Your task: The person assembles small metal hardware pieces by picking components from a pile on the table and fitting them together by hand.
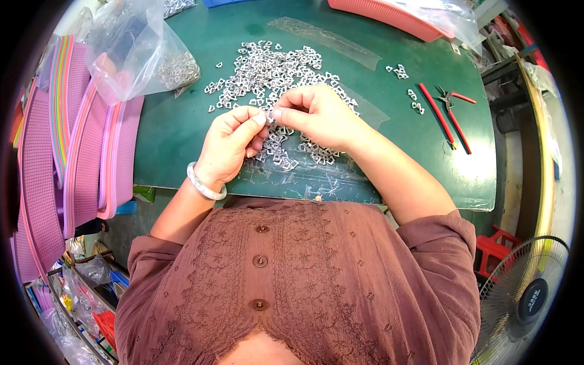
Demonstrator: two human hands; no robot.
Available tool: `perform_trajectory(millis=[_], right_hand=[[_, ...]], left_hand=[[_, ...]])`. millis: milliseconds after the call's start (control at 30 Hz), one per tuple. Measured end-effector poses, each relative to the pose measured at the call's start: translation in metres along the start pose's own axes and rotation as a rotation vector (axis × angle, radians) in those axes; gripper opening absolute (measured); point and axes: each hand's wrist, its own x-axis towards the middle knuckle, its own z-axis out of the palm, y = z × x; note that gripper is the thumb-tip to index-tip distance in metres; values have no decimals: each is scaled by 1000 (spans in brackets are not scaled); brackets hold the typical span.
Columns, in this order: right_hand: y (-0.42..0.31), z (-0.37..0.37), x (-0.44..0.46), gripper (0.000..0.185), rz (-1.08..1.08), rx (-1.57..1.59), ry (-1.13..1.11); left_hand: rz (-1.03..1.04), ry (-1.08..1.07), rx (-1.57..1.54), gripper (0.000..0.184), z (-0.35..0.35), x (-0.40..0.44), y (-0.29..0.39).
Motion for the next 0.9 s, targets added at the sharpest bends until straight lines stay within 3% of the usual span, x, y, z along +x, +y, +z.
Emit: perform_trajectory(millis=[233, 900], right_hand=[[1, 1, 0, 12, -23, 24, 67], [-3, 1, -2, 15, 22, 64, 2]], left_hand=[[-105, -29, -145, 11, 0, 0, 1], [-81, 4, -185, 9, -5, 1, 0]])
